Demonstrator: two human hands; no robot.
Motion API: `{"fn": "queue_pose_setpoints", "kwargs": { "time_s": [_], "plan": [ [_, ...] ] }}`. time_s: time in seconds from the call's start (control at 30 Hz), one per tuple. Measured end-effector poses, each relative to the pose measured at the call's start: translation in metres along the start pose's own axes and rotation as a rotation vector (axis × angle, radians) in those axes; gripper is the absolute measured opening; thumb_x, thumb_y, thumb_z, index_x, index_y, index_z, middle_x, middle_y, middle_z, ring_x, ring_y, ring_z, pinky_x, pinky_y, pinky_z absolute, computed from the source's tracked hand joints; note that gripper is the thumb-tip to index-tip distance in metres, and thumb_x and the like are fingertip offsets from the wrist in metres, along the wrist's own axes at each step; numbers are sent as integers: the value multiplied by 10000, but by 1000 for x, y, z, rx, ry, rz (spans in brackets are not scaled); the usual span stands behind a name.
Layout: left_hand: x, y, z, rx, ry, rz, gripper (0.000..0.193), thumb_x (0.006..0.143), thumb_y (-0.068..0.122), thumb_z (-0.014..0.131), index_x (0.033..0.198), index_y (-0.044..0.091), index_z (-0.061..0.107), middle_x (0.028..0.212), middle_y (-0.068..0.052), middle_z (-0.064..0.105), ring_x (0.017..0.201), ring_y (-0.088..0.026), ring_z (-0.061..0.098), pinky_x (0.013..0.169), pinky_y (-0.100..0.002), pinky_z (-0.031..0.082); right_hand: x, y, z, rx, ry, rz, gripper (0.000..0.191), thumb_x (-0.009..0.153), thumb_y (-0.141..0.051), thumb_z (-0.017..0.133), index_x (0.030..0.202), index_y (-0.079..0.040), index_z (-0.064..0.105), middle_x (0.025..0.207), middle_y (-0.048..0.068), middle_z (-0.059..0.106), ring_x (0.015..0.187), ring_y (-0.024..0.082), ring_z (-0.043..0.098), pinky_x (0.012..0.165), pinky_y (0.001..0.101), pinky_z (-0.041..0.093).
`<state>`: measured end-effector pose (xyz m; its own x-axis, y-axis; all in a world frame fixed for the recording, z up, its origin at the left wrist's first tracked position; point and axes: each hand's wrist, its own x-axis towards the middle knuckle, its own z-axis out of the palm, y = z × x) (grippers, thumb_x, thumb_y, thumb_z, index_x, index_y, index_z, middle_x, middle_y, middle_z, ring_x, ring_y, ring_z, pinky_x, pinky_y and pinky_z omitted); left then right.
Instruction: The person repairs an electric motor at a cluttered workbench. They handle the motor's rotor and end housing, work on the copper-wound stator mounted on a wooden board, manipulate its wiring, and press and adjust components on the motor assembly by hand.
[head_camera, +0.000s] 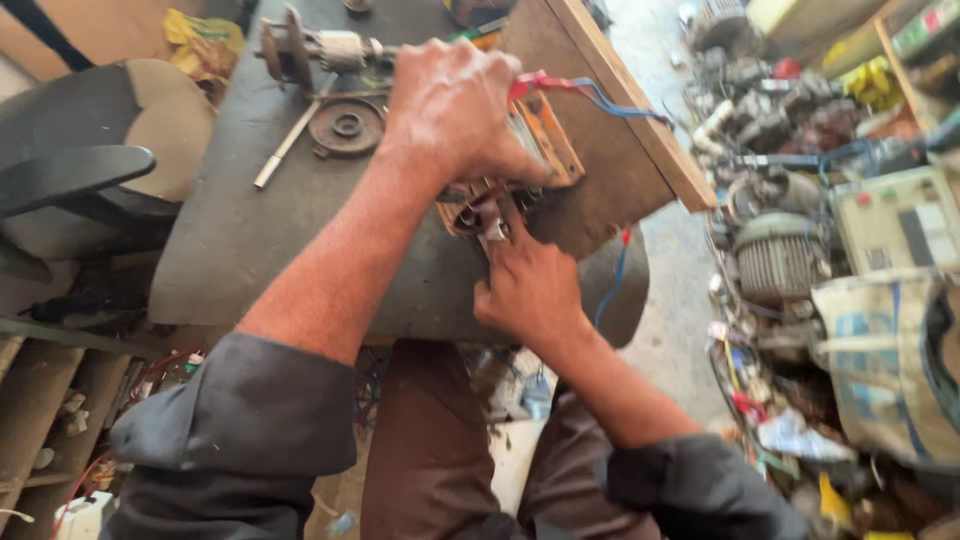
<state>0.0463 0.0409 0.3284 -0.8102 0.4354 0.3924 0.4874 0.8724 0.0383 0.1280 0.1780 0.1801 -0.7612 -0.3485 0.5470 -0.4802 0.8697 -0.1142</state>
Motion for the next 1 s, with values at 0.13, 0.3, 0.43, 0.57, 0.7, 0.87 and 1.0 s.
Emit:
{"fn": "queue_pose_setpoints", "kwargs": {
  "time_s": [0.13,0.3,0.43,0.57,0.7,0.87,1.0],
  "plan": [
    [-3,0,0,-38,21,-2,837,423,823,861,894,138,769,839,-154,741,797,-363,729,726,-486,564,13,-13,-4,-41,-47,57,256,796,-255,707,976,-73,706,979,146,674,748,380,715,654,497,591],
    [-2,-3,-6,-12,-22,-57,817,470,813,845,918,135,761,843,-142,741,788,-343,737,761,-473,570,9,-12,-3,106,-182,146,674,692,-356,755,1198,69,621,1185,314,631,894,480,666,797,577,539],
    [1,3,-6,-43,-72,-35,869,450,831,845,942,121,754,872,-147,739,809,-340,732,751,-461,573,8,-10,-7,425,-308,288,608,725,-372,718,1137,63,613,1137,298,638,1099,484,612,964,540,482],
    [-2,4,0,-3,52,31,919,386,851,853,949,129,771,887,-146,749,805,-374,719,727,-480,563,15,-10,-13,731,-56,59,819,729,-334,677,1333,154,418,1312,359,540,1259,514,518,1031,523,435],
    [-1,1,3,52,-12,-22,946,432,933,813,952,144,769,909,-160,740,852,-350,724,752,-490,558,13,-1,-7,503,-251,231,862,677,-368,738,1346,112,482,1193,325,632,1125,474,617,973,524,493],
    [2,6,-2,39,-60,-33,938,435,929,812,951,148,764,897,-161,742,838,-343,731,753,-473,563,3,0,2,141,-353,188,608,683,-372,741,1136,26,662,1054,257,706,904,434,688,843,538,546],
    [-4,9,-5,-3,-104,-38,819,460,816,832,910,135,758,875,-130,745,821,-325,735,767,-441,567,5,-3,-4,-9,-242,143,450,634,-276,698,1024,-60,760,1342,218,644,725,372,719,679,493,593]
  ]
}}
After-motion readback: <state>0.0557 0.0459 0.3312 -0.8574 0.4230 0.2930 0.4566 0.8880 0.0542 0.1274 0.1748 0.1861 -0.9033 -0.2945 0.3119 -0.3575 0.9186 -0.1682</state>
